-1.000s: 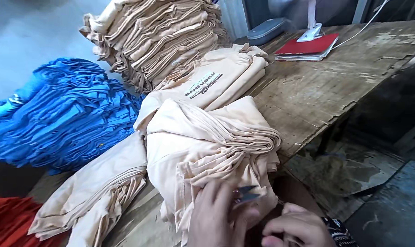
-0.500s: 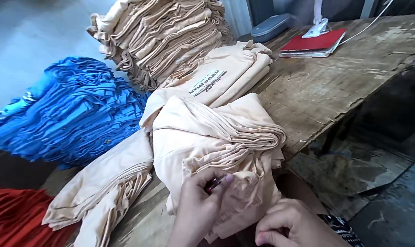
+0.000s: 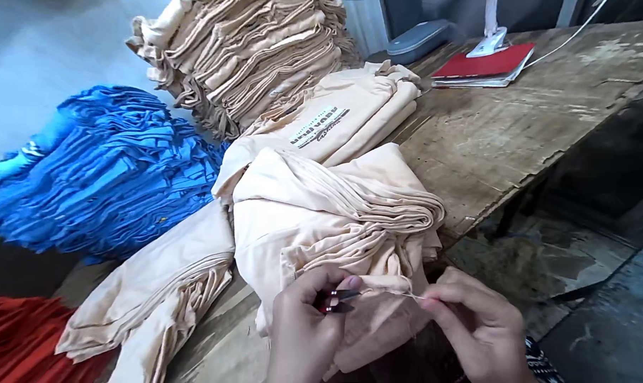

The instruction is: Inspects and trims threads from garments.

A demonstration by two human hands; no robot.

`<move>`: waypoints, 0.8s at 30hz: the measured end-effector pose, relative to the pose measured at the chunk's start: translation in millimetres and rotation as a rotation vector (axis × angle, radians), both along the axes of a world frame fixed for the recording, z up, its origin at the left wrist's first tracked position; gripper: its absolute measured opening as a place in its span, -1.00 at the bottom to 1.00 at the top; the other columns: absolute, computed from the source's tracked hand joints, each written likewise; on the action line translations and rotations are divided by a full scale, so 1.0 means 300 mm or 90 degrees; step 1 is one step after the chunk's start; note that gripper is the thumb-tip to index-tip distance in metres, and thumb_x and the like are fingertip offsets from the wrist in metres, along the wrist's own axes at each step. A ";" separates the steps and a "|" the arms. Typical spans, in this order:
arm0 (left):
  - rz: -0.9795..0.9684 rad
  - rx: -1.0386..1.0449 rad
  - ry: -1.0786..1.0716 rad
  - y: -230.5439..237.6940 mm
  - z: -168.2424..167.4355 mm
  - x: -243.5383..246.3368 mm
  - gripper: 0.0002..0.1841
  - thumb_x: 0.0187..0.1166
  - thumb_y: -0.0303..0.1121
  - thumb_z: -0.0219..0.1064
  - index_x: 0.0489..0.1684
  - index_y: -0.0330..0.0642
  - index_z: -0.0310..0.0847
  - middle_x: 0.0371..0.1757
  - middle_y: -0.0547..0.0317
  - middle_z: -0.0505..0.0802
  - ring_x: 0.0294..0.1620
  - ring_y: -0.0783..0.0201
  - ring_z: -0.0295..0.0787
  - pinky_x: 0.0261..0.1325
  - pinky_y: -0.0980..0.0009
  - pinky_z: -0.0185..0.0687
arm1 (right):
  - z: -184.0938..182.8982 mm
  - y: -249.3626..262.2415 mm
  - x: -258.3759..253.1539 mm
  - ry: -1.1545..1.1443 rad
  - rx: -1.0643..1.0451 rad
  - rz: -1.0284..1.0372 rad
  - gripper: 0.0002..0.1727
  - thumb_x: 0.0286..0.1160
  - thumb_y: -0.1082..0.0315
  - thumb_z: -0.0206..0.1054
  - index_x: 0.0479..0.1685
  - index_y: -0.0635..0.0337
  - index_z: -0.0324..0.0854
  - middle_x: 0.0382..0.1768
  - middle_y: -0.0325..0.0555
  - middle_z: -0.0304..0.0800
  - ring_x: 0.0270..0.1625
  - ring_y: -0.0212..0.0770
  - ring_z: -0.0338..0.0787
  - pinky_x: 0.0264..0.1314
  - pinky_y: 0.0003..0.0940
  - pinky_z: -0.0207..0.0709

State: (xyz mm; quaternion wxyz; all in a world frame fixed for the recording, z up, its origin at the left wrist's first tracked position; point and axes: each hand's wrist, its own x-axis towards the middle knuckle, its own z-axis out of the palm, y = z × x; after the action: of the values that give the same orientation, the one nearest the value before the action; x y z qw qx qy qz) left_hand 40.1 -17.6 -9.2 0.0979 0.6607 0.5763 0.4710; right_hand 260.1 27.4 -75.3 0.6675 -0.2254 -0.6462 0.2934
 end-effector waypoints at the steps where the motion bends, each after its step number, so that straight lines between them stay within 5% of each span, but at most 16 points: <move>1: -0.003 0.015 0.009 -0.004 -0.004 0.007 -0.89 0.46 -0.23 0.50 -0.19 0.04 0.86 -0.36 0.48 0.85 -0.49 0.59 0.68 -0.52 0.62 0.59 | -0.006 -0.006 0.011 0.015 -0.014 0.017 -0.88 0.57 0.19 0.46 -0.18 0.00 0.83 -0.43 -0.39 0.68 -0.35 -0.57 0.60 -0.30 -0.67 0.49; 4: -0.022 0.095 0.107 -0.036 0.016 0.048 -0.62 0.38 -0.09 0.63 0.12 0.05 0.85 -0.02 0.33 0.86 -0.05 0.47 0.79 -0.03 0.48 0.79 | -0.022 -0.016 0.030 0.017 -0.005 0.016 -0.90 0.56 0.19 0.46 -0.17 -0.03 0.79 -0.44 -0.41 0.65 -0.33 -0.56 0.60 -0.25 -0.66 0.48; 6: 0.003 0.190 0.223 -0.052 0.015 0.094 -0.69 0.41 -0.05 0.61 0.07 0.19 0.86 -0.09 0.29 0.81 -0.06 0.37 0.70 0.07 0.33 0.58 | -0.030 -0.023 0.029 0.009 0.017 -0.008 -0.89 0.55 0.17 0.46 -0.17 -0.05 0.78 -0.45 -0.43 0.63 -0.32 -0.55 0.61 -0.18 -0.62 0.50; 10: 0.048 0.298 0.415 -0.047 -0.007 0.162 -0.81 0.55 -0.21 0.48 0.05 0.12 0.85 -0.12 0.23 0.84 -0.17 0.25 0.61 0.00 0.26 0.37 | -0.030 -0.032 0.009 -0.003 0.046 -0.048 -0.90 0.53 0.17 0.47 -0.17 -0.06 0.76 -0.43 -0.42 0.63 -0.30 -0.55 0.62 -0.14 -0.60 0.52; 14: 0.063 0.298 0.440 -0.032 -0.008 0.160 -0.86 0.56 -0.23 0.43 -0.08 0.06 0.89 -0.18 0.24 0.89 -0.22 0.23 0.62 -0.09 0.24 0.36 | -0.036 -0.031 0.015 -0.019 0.060 -0.031 -0.89 0.54 0.15 0.46 -0.18 -0.07 0.76 -0.40 -0.42 0.63 -0.25 -0.53 0.63 -0.08 -0.58 0.52; 18: 0.027 0.146 0.367 -0.014 -0.008 0.135 -0.75 0.54 -0.03 0.44 -0.03 0.09 0.84 -0.19 0.25 0.82 -0.17 0.28 0.73 -0.09 0.24 0.60 | -0.018 -0.022 0.094 -0.246 0.050 -0.120 -0.72 0.54 -0.09 0.37 -0.47 -0.25 0.79 -0.12 -0.38 0.83 0.21 -0.30 0.70 0.48 -0.06 0.40; 19: 0.011 0.120 0.337 -0.002 -0.016 0.117 -0.82 0.48 -0.14 0.42 -0.11 0.08 0.83 -0.23 0.30 0.81 -0.20 0.34 0.75 -0.12 0.29 0.68 | 0.005 -0.025 0.110 -0.261 0.012 -0.145 -0.73 0.55 -0.08 0.38 -0.43 -0.25 0.82 -0.01 -0.37 0.85 0.30 -0.26 0.70 0.51 -0.01 0.42; 21: -0.019 0.110 0.253 0.007 -0.008 0.073 -0.89 0.51 -0.31 0.35 -0.15 0.01 0.77 -0.26 0.33 0.85 -0.29 0.45 0.77 -0.19 0.39 0.77 | 0.086 -0.042 0.145 -0.201 -0.061 -0.114 -0.87 0.57 0.09 0.43 -0.11 -0.20 0.86 0.16 -0.33 0.80 0.34 -0.30 0.69 0.42 -0.21 0.58; 24: -0.003 0.159 0.222 0.002 0.050 -0.012 -0.74 0.72 -0.21 0.19 0.23 0.14 0.73 -0.25 0.30 0.78 -0.38 0.52 0.62 -0.30 0.54 0.57 | 0.253 -0.096 0.192 0.004 -0.073 0.205 -0.85 0.71 0.28 0.31 0.03 -0.02 0.77 0.07 -0.34 0.80 0.18 -0.43 0.76 0.23 -0.48 0.68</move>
State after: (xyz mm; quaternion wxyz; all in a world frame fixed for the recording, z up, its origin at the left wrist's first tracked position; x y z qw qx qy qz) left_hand 36.6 -17.0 5.8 -0.0847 0.7405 0.5202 0.4171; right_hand 317.8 -1.4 0.5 0.6002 -0.1557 -0.6538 0.4336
